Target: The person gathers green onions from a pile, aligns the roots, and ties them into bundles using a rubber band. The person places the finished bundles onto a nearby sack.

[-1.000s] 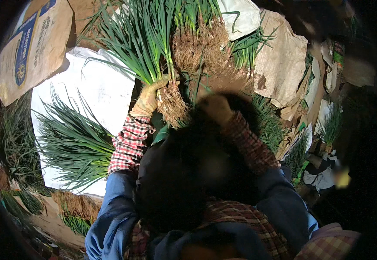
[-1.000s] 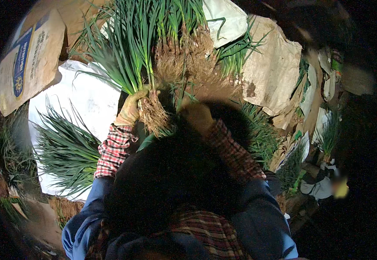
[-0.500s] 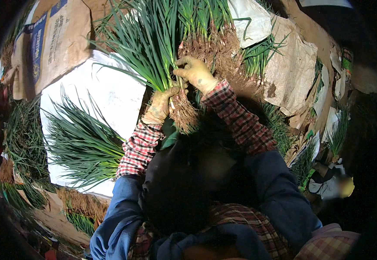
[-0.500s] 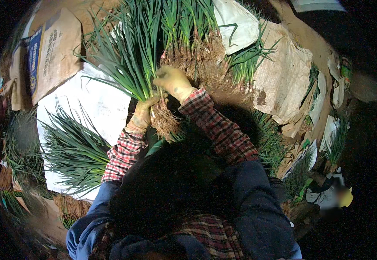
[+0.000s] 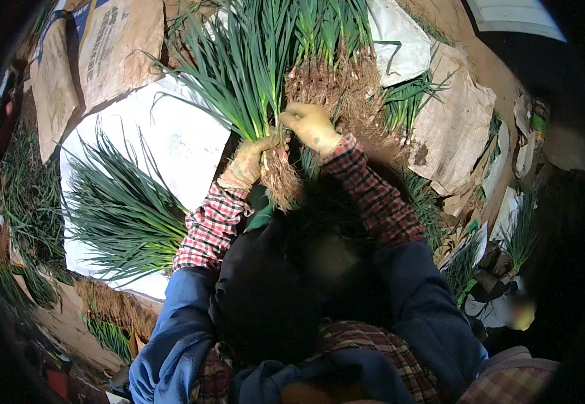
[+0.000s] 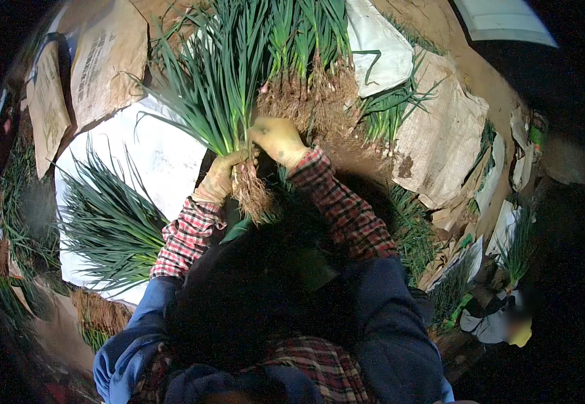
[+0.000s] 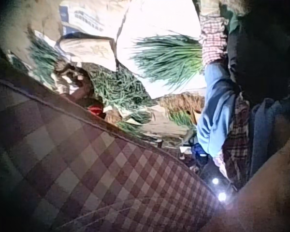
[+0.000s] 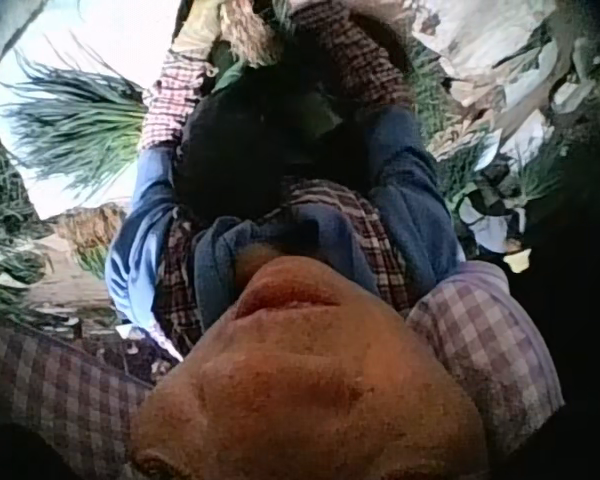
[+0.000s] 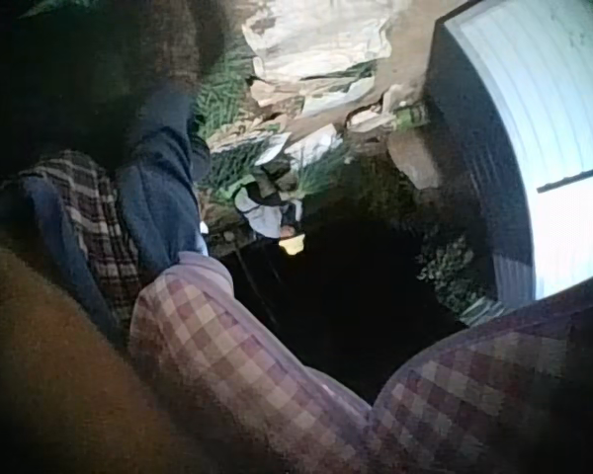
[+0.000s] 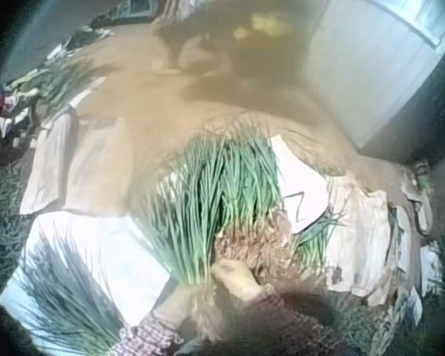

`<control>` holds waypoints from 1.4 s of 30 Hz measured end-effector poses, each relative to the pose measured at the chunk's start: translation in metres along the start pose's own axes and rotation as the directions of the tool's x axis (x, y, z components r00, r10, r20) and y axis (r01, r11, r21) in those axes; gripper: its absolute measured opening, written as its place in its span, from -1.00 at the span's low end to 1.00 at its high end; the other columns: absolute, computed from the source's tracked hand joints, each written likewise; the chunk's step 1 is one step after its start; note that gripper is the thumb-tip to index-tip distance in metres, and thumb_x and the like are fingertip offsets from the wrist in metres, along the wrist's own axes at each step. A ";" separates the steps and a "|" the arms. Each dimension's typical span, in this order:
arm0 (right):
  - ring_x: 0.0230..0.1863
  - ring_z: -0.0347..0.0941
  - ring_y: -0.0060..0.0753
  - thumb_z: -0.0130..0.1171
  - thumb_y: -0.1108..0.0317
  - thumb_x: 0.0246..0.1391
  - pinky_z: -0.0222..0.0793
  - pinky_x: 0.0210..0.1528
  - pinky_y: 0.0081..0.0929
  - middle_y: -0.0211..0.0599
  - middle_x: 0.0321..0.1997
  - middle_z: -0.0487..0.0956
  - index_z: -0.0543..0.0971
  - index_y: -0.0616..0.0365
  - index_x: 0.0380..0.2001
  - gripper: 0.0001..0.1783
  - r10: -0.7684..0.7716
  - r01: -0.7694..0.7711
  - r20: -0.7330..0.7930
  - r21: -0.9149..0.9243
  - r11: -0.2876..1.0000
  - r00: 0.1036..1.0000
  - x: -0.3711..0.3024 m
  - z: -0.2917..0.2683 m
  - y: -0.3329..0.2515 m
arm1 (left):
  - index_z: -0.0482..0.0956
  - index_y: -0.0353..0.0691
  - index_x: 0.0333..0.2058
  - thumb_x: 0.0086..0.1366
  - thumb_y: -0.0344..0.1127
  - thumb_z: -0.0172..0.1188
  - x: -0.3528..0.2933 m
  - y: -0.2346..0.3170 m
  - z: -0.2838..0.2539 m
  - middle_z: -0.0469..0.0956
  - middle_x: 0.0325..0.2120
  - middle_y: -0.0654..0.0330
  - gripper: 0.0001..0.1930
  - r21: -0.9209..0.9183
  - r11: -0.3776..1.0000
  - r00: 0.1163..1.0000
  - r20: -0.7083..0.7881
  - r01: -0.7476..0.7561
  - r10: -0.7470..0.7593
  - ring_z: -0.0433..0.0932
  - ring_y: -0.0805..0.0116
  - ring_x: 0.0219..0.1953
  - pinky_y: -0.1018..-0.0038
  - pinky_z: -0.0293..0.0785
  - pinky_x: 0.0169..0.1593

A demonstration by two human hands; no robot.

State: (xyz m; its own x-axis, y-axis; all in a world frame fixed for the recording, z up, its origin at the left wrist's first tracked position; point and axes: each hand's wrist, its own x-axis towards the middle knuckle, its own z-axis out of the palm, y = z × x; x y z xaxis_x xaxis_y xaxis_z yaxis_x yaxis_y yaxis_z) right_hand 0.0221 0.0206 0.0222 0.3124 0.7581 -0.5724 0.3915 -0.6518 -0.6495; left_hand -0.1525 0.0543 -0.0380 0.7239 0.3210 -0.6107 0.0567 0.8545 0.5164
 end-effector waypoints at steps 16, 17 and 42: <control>-0.31 0.43 -0.36 0.13 -0.02 0.00 0.33 -0.15 -0.41 -0.19 -0.37 0.53 0.51 0.25 -0.32 -0.53 0.134 -0.119 -0.036 0.276 0.954 0.990 -0.010 0.003 0.021 | 0.47 -0.32 -0.13 0.27 -0.32 0.00 -0.006 0.004 0.006 0.54 -0.35 0.19 -0.74 -0.296 0.952 0.996 0.059 0.076 -0.061 0.53 0.40 -0.34 0.53 0.52 -0.24; -0.32 0.41 -0.41 0.13 -0.04 0.00 0.32 -0.15 -0.43 -0.23 -0.41 0.52 0.51 0.22 -0.37 -0.53 0.132 -0.120 -0.043 0.210 0.970 0.990 -0.001 0.011 0.015 | 0.48 -0.31 -0.14 0.27 -0.33 0.01 0.000 -0.006 -0.008 0.54 -0.37 0.20 -0.76 -0.325 0.944 0.998 0.032 0.062 -0.055 0.53 0.39 -0.34 0.51 0.52 -0.23; -0.41 0.47 -0.33 0.13 -0.19 -0.06 0.40 -0.32 -0.36 -0.19 -0.42 0.53 0.46 0.23 -0.24 -0.37 0.188 -0.281 -0.242 -0.441 0.853 0.952 0.058 -0.050 -0.002 | 0.47 -0.35 -0.28 0.06 -0.41 0.09 -0.006 -0.009 -0.006 0.48 -0.49 0.21 -0.78 -0.203 0.978 0.995 -0.082 0.041 -0.059 0.43 0.35 -0.46 0.53 0.35 -0.33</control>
State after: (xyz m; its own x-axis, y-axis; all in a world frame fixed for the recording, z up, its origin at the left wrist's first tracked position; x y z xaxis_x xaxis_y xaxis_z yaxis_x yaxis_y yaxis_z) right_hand 0.0825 0.0672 0.0153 0.5804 0.6040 -0.5462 0.6278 -0.7591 -0.1724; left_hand -0.1611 0.0477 -0.0426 0.6604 0.3030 -0.6871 -0.0550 0.9320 0.3581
